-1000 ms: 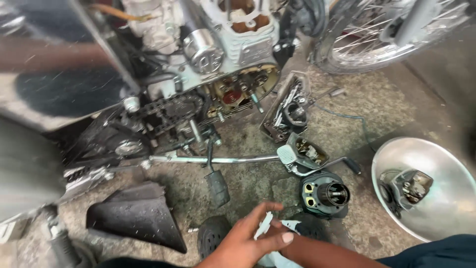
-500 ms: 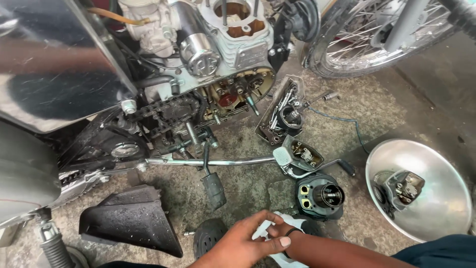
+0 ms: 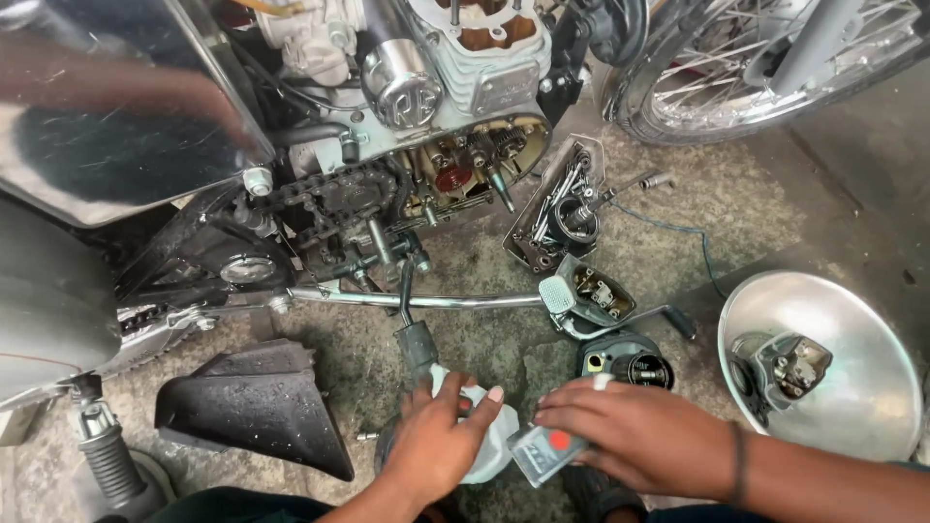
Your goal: Repairing a motorcycle engine by unpacking and installing small internal components.
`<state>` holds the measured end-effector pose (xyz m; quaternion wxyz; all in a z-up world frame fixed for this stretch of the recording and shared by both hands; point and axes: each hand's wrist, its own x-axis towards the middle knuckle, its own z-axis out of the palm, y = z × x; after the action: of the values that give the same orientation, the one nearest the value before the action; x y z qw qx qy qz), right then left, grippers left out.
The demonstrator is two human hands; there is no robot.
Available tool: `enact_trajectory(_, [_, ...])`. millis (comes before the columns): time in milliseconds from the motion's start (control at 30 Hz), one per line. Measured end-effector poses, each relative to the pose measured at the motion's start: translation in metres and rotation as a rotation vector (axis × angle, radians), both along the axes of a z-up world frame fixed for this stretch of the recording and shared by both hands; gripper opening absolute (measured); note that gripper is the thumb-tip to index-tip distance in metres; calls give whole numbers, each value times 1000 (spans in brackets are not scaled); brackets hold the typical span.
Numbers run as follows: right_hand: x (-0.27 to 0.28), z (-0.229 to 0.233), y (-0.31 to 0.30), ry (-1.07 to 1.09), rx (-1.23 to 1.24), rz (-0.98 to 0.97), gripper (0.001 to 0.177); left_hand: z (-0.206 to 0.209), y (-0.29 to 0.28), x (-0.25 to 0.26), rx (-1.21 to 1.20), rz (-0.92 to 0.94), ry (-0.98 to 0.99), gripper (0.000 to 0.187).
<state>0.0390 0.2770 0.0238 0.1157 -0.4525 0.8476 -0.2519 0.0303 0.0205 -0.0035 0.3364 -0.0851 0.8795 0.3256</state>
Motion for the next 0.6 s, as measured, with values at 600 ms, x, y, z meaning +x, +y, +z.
enact_trajectory(600, [-9,46,-9,-58,-304,-321,56,-4,33,9,1550,569,-231,44])
